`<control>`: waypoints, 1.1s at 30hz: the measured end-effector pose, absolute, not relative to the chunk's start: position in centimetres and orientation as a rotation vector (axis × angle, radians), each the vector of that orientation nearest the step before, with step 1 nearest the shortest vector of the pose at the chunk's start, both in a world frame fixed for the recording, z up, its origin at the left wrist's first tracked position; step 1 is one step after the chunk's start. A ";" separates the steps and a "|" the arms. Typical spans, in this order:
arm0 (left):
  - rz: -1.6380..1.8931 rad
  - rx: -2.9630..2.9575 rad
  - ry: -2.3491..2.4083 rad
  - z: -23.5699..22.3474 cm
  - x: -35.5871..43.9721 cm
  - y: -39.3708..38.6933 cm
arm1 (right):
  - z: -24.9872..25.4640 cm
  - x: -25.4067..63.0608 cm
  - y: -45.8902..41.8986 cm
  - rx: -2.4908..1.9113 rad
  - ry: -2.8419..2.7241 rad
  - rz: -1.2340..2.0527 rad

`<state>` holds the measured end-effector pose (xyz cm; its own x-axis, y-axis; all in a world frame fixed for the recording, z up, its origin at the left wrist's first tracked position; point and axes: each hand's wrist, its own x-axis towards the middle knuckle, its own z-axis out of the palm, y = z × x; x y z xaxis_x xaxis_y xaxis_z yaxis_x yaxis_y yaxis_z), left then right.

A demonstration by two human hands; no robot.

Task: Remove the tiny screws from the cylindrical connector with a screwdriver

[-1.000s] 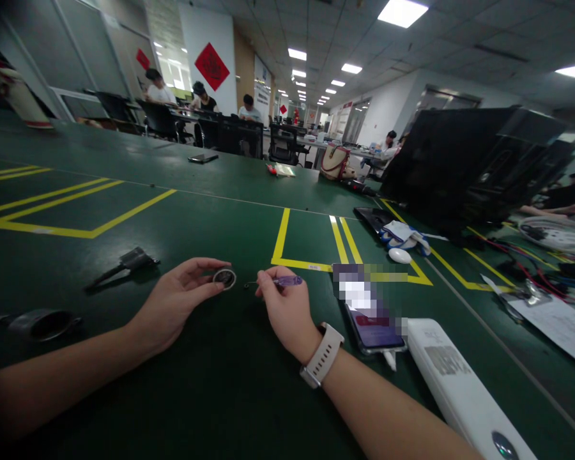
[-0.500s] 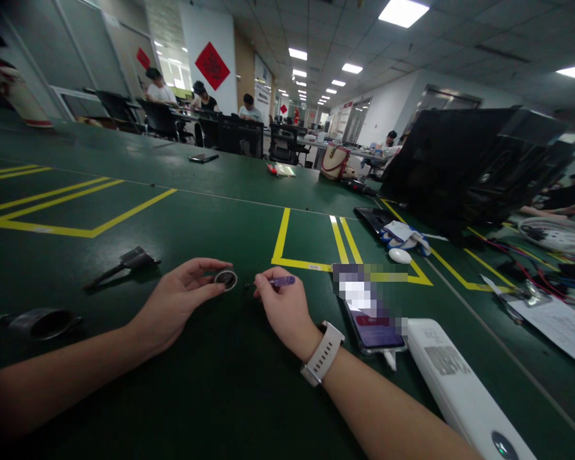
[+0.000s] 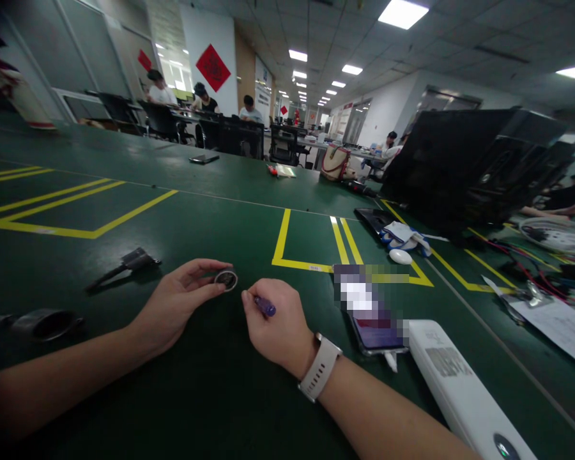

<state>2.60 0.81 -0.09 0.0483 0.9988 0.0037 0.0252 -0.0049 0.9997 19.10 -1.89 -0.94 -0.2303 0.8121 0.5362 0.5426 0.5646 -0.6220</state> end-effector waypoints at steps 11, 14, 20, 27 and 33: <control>1.176 1.254 1.148 0.1 2.6 0.6 | -0.6 19.0 -2.9 -0.777 -1.999 0.319; 1.150 1.277 1.167 0.1 2.6 0.5 | -0.6 18.9 -2.8 -0.774 -2.025 0.337; 1.121 1.323 1.164 0.1 2.4 0.3 | -0.6 18.9 -2.7 -0.756 -2.085 0.339; 1.146 1.444 1.156 -0.2 2.2 0.5 | -0.6 18.8 -2.7 -0.744 -2.134 0.279; 1.120 1.548 1.207 -0.2 2.2 0.5 | -0.6 18.8 -2.8 -0.724 -2.140 0.258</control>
<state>2.23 0.49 -0.18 0.1321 0.9809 0.1430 0.2159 -0.1693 0.9616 18.76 -2.82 -0.56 -0.4800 0.5799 0.6583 0.4066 0.8119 -0.4188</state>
